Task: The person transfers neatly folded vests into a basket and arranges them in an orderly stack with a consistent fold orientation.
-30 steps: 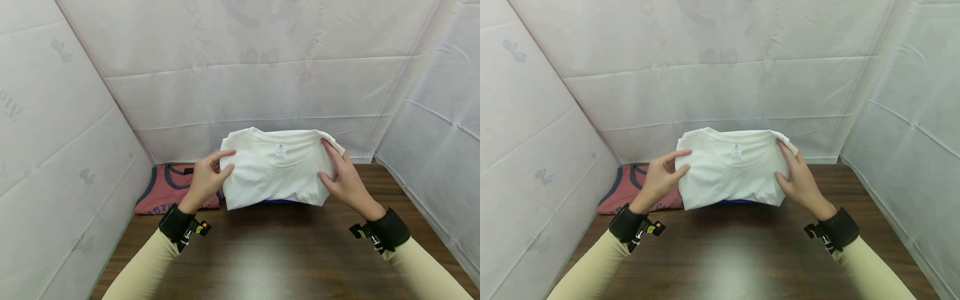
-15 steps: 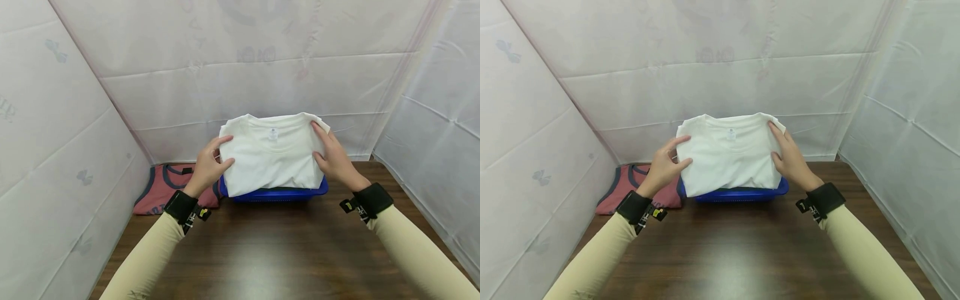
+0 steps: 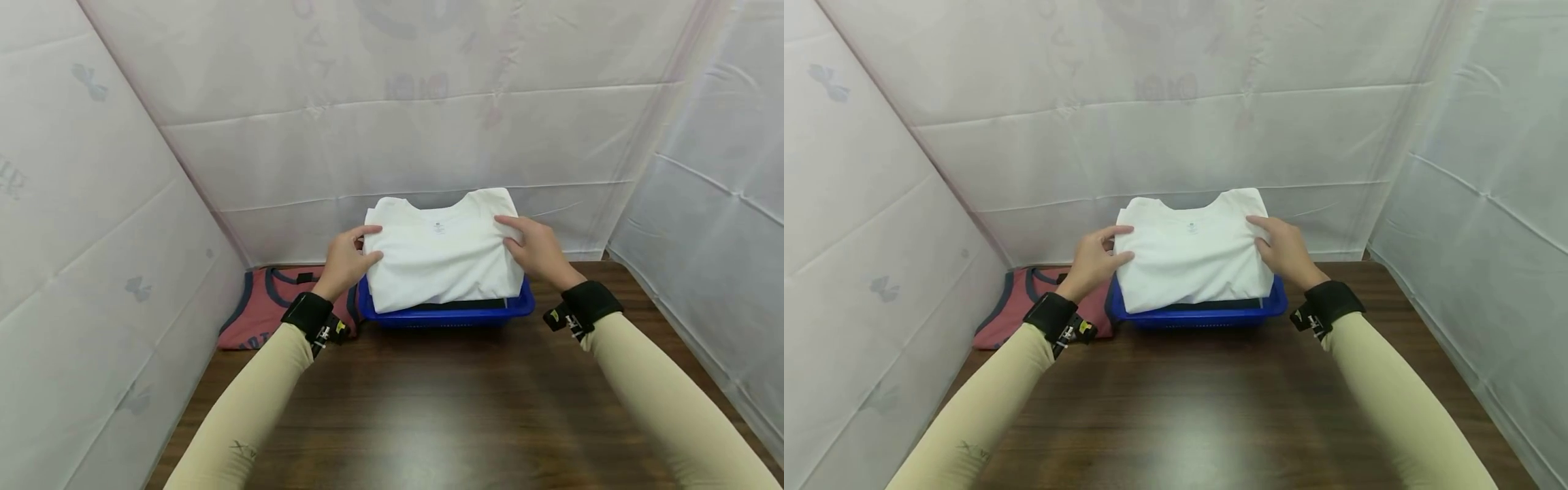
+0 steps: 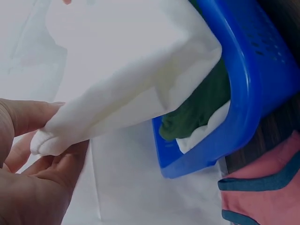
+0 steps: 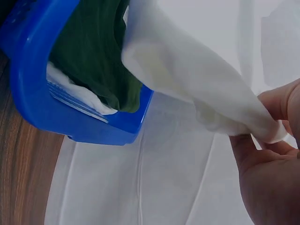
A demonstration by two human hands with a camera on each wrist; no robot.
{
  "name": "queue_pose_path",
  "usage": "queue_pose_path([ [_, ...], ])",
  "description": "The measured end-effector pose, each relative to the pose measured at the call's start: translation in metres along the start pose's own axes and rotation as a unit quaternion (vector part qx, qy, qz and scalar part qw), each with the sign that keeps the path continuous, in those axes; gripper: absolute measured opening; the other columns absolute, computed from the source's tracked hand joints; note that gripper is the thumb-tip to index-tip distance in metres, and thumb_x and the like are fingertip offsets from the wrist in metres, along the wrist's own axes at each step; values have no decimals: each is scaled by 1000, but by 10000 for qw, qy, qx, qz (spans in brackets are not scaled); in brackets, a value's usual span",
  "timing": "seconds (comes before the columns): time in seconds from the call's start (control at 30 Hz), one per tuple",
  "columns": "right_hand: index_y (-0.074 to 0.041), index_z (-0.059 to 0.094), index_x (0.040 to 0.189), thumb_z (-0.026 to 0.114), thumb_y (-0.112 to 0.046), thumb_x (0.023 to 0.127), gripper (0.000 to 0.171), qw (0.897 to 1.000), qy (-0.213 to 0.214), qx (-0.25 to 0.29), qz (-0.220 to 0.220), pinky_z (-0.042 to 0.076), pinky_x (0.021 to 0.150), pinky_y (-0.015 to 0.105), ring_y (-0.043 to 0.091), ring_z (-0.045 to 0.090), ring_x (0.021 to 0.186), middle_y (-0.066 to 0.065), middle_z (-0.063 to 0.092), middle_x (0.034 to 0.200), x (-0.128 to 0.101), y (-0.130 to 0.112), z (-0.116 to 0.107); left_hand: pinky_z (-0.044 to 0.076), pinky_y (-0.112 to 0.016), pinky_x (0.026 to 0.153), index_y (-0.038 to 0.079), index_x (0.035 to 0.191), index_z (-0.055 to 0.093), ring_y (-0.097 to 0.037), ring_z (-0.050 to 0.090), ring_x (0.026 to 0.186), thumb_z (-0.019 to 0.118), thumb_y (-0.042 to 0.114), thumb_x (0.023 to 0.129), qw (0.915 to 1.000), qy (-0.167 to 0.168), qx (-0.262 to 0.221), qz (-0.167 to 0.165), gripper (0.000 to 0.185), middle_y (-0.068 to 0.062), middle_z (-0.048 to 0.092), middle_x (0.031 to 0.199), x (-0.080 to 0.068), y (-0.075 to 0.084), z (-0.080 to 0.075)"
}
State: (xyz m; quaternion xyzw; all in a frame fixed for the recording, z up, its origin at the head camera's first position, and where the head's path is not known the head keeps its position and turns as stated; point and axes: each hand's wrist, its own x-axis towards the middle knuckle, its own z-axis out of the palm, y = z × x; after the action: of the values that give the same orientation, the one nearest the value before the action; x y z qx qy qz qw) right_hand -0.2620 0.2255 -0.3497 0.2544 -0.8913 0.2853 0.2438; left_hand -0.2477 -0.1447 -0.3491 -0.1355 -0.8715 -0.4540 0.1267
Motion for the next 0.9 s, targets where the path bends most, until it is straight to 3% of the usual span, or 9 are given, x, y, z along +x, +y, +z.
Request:
queue_pose_path([
  [0.13, 1, 63, 138, 64, 5, 93, 45, 9995, -207, 35, 253, 34, 54, 31, 2, 29, 44, 27, 67, 118, 1, 3, 1, 46, -31, 62, 13, 137, 68, -23, 63, 75, 76, 2, 91, 9998, 8, 151, -109, 48, -17, 71, 113, 7, -5, 2],
  [0.2, 2, 61, 140, 63, 4, 95, 45, 9986, -359, 52, 381, 34, 53, 30, 4, 30, 43, 26, 67, 114, 2, 3, 1, 42, -28, 57, 13, 137, 68, -18, 54, 62, 76, 2, 90, 9995, 41, 290, -85, 48, -13, 71, 101, 11, -8, 4],
  [0.33, 1, 57, 144, 60, 0, 97, 48, 9925, -902, 128, 810, 35, 51, 29, 9, 35, 43, 14, 60, 81, 5, 2, 0, 38, -28, 52, 11, 139, 66, -12, 40, 50, 76, 3, 90, 9985, 10, 549, -73, 50, -16, 62, 76, 17, -15, 8],
  [0.4, 1, 53, 147, 59, 0, 96, 51, 9864, -1292, 175, 999, 36, 51, 28, 11, 37, 44, 4, 49, 64, 7, 3, 1, 39, -30, 56, 9, 139, 65, -17, 35, 50, 76, 2, 90, 9979, -79, 626, -125, 51, -21, 66, 85, 20, -18, 10],
  [0.5, 3, 48, 150, 57, 2, 96, 55, 9766, -1812, 189, 1139, 36, 51, 29, 13, 36, 45, -1, 36, 56, 11, 5, 2, 49, -34, 73, 7, 139, 65, -24, 58, 74, 76, 2, 90, 9965, -239, 769, -230, 51, -23, 70, 118, 24, -22, 12],
  [0.57, 5, 46, 151, 57, 4, 96, 56, 9735, -1989, 139, 1122, 37, 54, 30, 16, 36, 46, 6, 45, 66, 13, 7, 4, 51, -39, 91, 5, 139, 65, -30, 63, 106, 76, 2, 89, 9957, -367, 793, -310, 51, -20, 62, 139, 27, -24, 13],
  [0.63, 6, 46, 150, 58, 5, 95, 57, 9723, -2066, -1, 1095, 38, 59, 33, 21, 41, 54, 19, 60, 87, 14, 9, 8, 47, -43, 105, 5, 138, 65, -32, 51, 135, 76, 3, 89, 9945, -471, 823, -434, 51, -19, 60, 143, 29, -26, 15],
  [0.73, 7, 46, 150, 59, 5, 95, 57, 9689, -2185, -160, 1151, 41, 68, 37, 31, 51, 72, 32, 59, 129, 15, 10, 16, 43, -47, 109, 4, 139, 65, -35, 46, 140, 75, 2, 89, 9929, -608, 786, -651, 50, -21, 57, 144, 31, -30, 17],
  [0.9, 3, 42, 154, 59, 3, 98, 59, 9526, -2576, -212, 1607, 48, 81, 45, 41, 54, 100, 33, 50, 144, 15, 9, 30, 40, -48, 113, 5, 140, 64, -36, 44, 142, 74, 2, 90, 9893, -753, 875, -890, 51, -22, 54, 147, 30, -39, 22],
])
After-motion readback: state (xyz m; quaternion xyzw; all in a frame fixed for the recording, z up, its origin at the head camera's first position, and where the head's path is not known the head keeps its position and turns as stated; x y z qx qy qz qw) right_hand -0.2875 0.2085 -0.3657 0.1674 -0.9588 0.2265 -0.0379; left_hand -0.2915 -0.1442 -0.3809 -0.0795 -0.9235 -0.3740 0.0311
